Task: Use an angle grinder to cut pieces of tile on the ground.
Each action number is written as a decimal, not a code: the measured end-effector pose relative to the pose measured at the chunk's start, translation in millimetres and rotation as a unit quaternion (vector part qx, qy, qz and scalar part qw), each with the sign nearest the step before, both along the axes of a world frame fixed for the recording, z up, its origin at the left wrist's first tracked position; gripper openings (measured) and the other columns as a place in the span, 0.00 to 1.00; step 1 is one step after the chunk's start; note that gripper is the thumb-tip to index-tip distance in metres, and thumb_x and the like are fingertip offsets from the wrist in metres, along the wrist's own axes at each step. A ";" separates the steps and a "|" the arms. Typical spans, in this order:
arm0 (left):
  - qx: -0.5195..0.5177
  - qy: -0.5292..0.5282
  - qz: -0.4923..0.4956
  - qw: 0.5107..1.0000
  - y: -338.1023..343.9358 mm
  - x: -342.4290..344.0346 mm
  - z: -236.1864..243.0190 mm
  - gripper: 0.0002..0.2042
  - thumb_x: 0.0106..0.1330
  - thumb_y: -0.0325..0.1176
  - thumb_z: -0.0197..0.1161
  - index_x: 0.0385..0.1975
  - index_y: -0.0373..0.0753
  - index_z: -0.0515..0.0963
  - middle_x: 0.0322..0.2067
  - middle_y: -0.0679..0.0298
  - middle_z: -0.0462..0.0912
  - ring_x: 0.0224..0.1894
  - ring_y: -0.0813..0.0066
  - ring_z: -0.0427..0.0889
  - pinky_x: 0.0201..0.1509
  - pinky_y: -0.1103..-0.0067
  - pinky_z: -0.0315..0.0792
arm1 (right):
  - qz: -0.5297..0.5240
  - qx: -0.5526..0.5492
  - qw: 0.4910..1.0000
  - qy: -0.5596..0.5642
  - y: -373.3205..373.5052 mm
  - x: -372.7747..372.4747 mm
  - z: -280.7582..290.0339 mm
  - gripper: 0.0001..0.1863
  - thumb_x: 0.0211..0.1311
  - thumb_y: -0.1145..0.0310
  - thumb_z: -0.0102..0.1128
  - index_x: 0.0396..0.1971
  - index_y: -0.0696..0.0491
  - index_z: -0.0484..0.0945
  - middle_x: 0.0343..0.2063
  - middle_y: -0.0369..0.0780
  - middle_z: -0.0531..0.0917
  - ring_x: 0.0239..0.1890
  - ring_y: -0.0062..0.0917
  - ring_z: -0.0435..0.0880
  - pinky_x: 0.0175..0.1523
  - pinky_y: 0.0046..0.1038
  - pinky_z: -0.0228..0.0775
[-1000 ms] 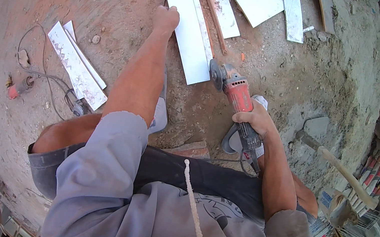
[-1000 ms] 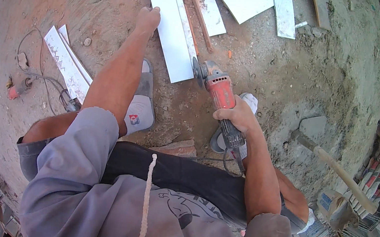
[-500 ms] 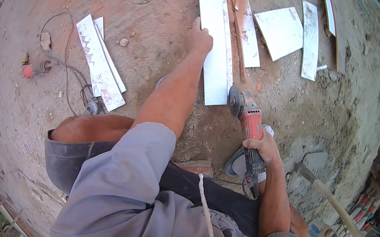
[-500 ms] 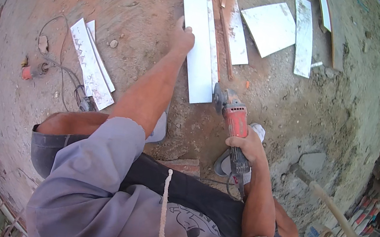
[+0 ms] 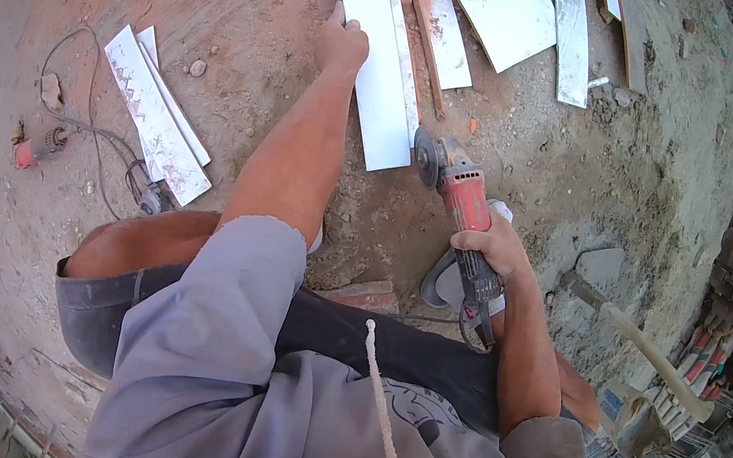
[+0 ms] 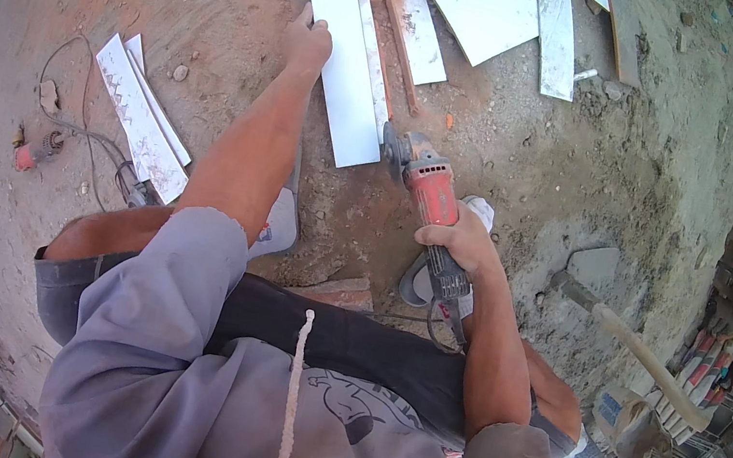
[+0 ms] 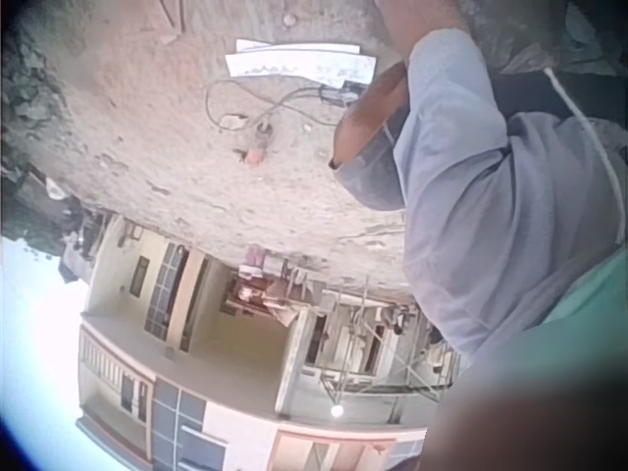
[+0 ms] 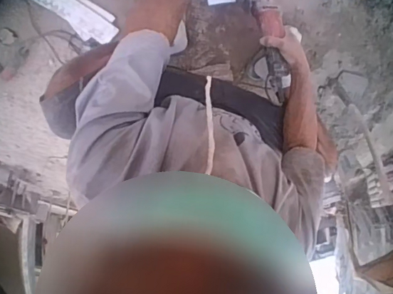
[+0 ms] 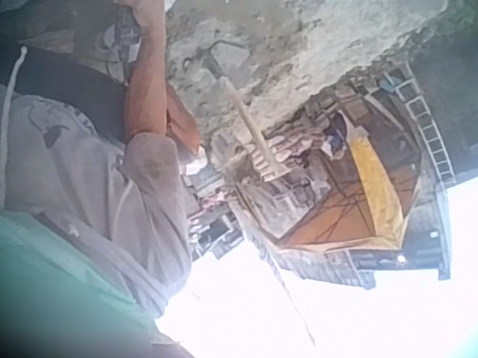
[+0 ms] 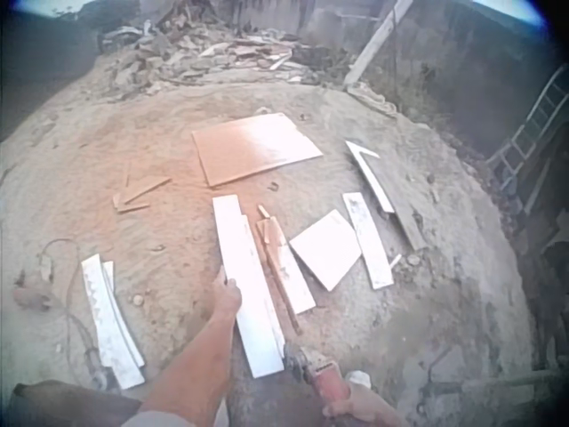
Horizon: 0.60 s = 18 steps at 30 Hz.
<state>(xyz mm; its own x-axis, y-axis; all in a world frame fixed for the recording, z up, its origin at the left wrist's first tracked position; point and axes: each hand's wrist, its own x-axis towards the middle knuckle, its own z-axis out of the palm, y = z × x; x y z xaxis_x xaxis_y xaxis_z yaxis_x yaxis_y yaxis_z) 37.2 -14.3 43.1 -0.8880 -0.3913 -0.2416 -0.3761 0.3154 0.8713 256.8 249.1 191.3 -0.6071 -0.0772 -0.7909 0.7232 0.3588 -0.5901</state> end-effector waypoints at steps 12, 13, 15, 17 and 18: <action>-0.016 -0.019 -0.003 1.000 -7.6 1.8 2.0 0.25 0.67 0.32 0.52 0.65 0.38 0.68 0.54 0.46 0.79 0.56 0.53 0.79 0.60 0.68 0.70 | 0.034 0.014 0.999 -0.009 -3.5 0.3 -6.9 0.25 0.37 0.64 0.72 0.38 0.55 0.74 0.29 0.33 0.76 0.31 0.19 0.74 0.39 0.25 0.67; -0.013 -0.018 0.002 1.000 -6.5 2.1 2.5 0.25 0.67 0.32 0.52 0.66 0.38 0.68 0.54 0.47 0.79 0.56 0.53 0.79 0.60 0.68 0.70 | 0.035 0.010 0.999 -0.014 -3.6 -0.9 -5.4 0.25 0.37 0.64 0.72 0.38 0.55 0.74 0.29 0.33 0.76 0.31 0.19 0.74 0.39 0.25 0.67; -0.008 -0.017 0.008 1.000 -4.5 1.7 3.5 0.25 0.67 0.31 0.52 0.66 0.39 0.67 0.54 0.47 0.79 0.56 0.53 0.79 0.60 0.68 0.70 | 0.030 0.014 0.999 -0.014 -2.7 -0.7 -6.3 0.24 0.37 0.65 0.72 0.38 0.55 0.75 0.29 0.33 0.76 0.31 0.19 0.74 0.40 0.25 0.67; -0.004 -0.022 0.011 1.000 -4.5 2.5 4.3 0.25 0.66 0.31 0.53 0.66 0.39 0.68 0.54 0.47 0.79 0.56 0.53 0.79 0.60 0.67 0.70 | 0.026 0.015 0.999 -0.015 -5.6 -2.6 -3.8 0.24 0.37 0.65 0.72 0.38 0.55 0.75 0.29 0.33 0.76 0.31 0.19 0.74 0.40 0.25 0.67; -0.004 -0.023 0.011 1.000 -4.2 2.9 4.6 0.25 0.66 0.31 0.53 0.66 0.39 0.68 0.54 0.47 0.79 0.56 0.53 0.79 0.60 0.67 0.70 | 0.025 0.009 0.999 -0.018 -7.4 -4.9 -0.1 0.24 0.37 0.65 0.72 0.38 0.55 0.75 0.29 0.33 0.77 0.31 0.19 0.74 0.40 0.25 0.67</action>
<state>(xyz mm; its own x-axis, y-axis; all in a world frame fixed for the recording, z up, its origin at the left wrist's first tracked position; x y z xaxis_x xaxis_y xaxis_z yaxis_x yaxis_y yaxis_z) 40.2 -18.4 47.7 -0.8673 -0.4131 -0.2779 -0.4220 0.3137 0.8506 252.0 241.7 191.2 -0.5733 -0.0914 -0.8142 0.7253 0.4056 -0.5563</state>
